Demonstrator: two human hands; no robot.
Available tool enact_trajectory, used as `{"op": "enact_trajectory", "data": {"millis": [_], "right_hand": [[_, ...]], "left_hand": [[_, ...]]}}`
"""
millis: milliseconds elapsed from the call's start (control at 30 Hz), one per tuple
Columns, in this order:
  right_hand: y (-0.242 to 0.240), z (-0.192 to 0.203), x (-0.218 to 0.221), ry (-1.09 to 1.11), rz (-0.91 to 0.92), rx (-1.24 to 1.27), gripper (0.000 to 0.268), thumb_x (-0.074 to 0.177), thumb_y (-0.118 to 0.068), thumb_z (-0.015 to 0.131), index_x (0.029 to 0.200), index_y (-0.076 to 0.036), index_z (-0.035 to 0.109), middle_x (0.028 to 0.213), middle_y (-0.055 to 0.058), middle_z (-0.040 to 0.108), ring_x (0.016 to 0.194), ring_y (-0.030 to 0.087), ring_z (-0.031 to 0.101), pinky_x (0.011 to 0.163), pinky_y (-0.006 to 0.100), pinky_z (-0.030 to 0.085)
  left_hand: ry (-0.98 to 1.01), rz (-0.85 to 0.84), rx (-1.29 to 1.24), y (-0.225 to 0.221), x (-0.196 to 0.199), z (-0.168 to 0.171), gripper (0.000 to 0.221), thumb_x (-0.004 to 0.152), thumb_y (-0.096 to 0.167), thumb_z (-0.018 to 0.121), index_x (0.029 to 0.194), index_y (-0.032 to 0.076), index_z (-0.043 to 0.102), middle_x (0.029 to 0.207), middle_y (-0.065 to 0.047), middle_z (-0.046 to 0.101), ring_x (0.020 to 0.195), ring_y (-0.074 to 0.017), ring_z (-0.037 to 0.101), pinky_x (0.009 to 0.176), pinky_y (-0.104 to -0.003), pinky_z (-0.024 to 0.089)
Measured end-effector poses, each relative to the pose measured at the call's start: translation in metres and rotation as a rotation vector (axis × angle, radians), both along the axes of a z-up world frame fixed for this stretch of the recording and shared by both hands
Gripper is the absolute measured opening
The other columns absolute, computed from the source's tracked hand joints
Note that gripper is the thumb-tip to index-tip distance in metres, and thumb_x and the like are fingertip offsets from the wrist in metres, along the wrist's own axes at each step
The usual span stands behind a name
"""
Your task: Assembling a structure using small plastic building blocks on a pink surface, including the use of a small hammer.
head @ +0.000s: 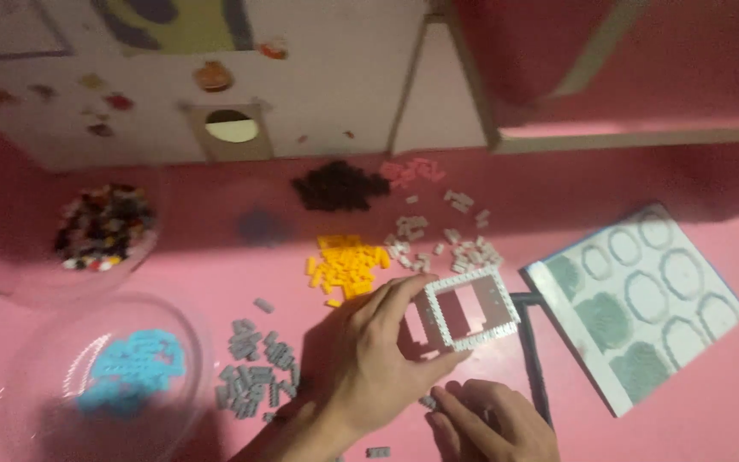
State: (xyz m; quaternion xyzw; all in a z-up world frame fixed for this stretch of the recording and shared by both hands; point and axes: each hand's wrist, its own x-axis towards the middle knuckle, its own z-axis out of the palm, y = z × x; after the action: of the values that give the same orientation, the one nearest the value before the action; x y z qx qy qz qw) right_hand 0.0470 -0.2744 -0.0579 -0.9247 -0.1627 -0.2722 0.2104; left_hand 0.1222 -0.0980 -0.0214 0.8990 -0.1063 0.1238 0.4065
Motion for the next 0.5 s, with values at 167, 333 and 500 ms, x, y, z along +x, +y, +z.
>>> {"op": "enact_trajectory", "data": {"millis": [167, 333, 500], "right_hand": [[-0.003, 0.008, 0.001, 0.111, 0.013, 0.100, 0.016, 0.083, -0.020, 0.080, 0.070, -0.013, 0.074, 0.074, 0.002, 0.068, 0.054, 0.018, 0.061, 0.052, 0.029, 0.049], [0.013, 0.053, 0.015, 0.309, -0.053, 0.221, 0.022, 0.086, -0.026, 0.068, 0.088, -0.011, 0.084, 0.088, 0.003, 0.076, 0.072, 0.013, 0.075, 0.056, 0.023, 0.056], [0.021, 0.081, 0.077, -0.160, 0.468, -0.374, 0.018, 0.089, -0.017, 0.087, 0.103, -0.013, 0.075, 0.094, 0.000, 0.076, 0.073, 0.020, 0.066, 0.058, 0.040, 0.054]], "left_hand": [[0.006, 0.018, -0.363, 0.023, -0.049, 0.017, 0.069, 0.066, 0.020, 0.096, 0.129, 0.017, 0.067, 0.124, -0.002, 0.078, 0.111, -0.0207, 0.079, 0.094, -0.030, 0.060], [-0.031, 0.257, -0.212, 0.052, -0.114, 0.037, 0.041, 0.077, 0.013, 0.075, 0.118, 0.019, 0.080, 0.110, 0.001, 0.081, 0.093, -0.0117, 0.082, 0.070, -0.020, 0.073], [-0.183, 0.252, 0.107, 0.073, -0.132, 0.026, 0.035, 0.088, 0.042, 0.082, 0.117, 0.022, 0.076, 0.118, 0.009, 0.085, 0.100, -0.0111, 0.081, 0.077, -0.025, 0.067]]}}
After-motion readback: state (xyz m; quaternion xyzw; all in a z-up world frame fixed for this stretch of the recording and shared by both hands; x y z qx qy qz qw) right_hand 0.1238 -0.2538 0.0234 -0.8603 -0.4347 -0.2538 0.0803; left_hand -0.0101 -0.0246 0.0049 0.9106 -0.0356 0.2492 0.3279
